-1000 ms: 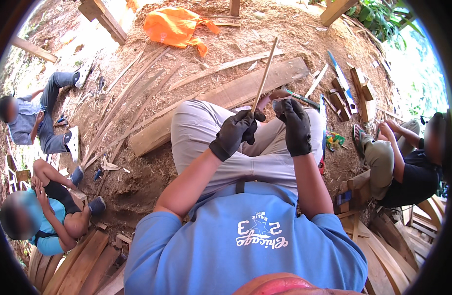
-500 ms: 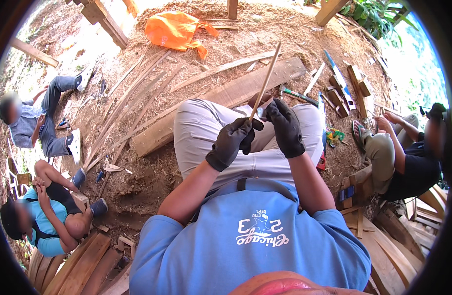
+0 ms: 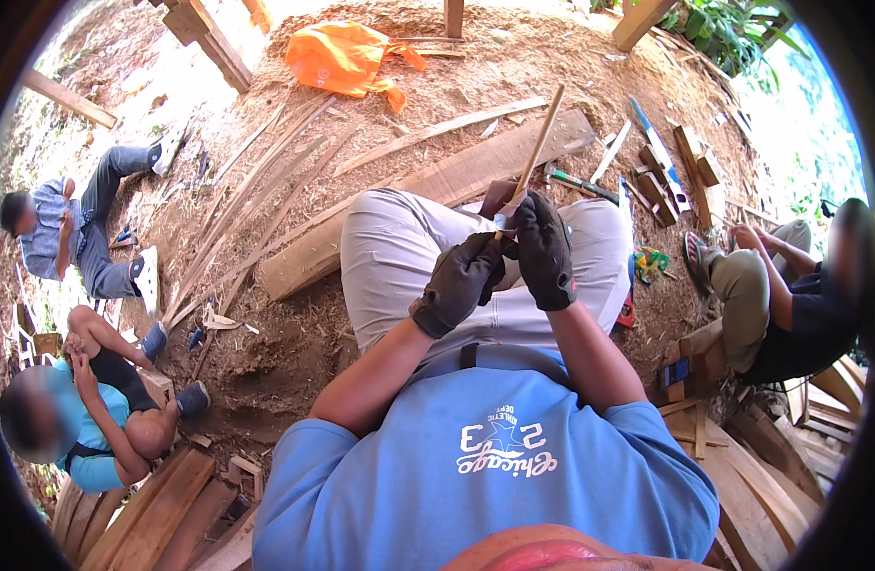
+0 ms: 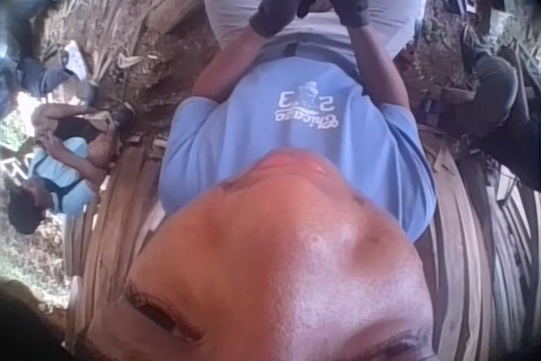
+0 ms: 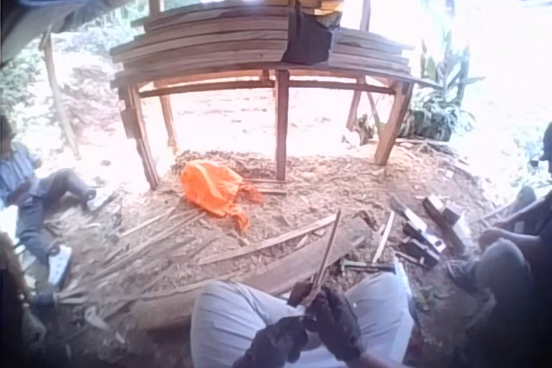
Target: The person sits cross-legged on the ground and uses a knife to shave and shape a thin wooden stick. They rotate the stick frequently to smooth its surface and inspect the progress. The person then picks up a larger piece of wood and uses a hand saw to cut it.
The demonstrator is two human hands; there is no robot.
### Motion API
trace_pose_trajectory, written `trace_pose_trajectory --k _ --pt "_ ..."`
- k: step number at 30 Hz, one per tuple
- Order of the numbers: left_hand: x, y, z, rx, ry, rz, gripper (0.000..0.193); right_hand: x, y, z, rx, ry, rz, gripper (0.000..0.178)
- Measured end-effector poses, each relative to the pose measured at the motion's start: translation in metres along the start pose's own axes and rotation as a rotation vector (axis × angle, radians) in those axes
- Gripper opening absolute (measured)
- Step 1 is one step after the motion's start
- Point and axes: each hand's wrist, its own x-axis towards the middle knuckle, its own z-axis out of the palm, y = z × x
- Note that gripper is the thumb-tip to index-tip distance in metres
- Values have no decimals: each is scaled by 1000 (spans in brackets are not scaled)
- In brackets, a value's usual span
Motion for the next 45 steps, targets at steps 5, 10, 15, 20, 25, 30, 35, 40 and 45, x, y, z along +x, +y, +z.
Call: trace_pose_trajectory --k 5,10,15,20,25,30,35,40,45 --pt "-2 -3 6 40 44 -7 29 -3 -14 4 5 0 53 39" --pt "5 -18 11 -69 52 -19 28 -1 -12 3 -44 33 -12 42" --pt "8 -14 8 -90 25 -56 28 -2 -15 3 -99 73 48 37" --pt "10 -15 7 -191 2 -47 28 -4 -18 -6 -58 19 120 28" --pt "8 -15 13 -36 65 -10 26 -7 -2 -11 -1 -2 203 27" --pt "7 -1 14 140 103 -45 25 -4 17 -19 215 -103 257 26" --pt "7 0 14 200 104 -69 27 4 21 -23 318 0 204 18" --pt "3 6 19 353 120 -80 29 31 21 -54 525 118 191 29" --pt "6 -4 19 246 175 19 25 48 16 -72 508 6 190 29"
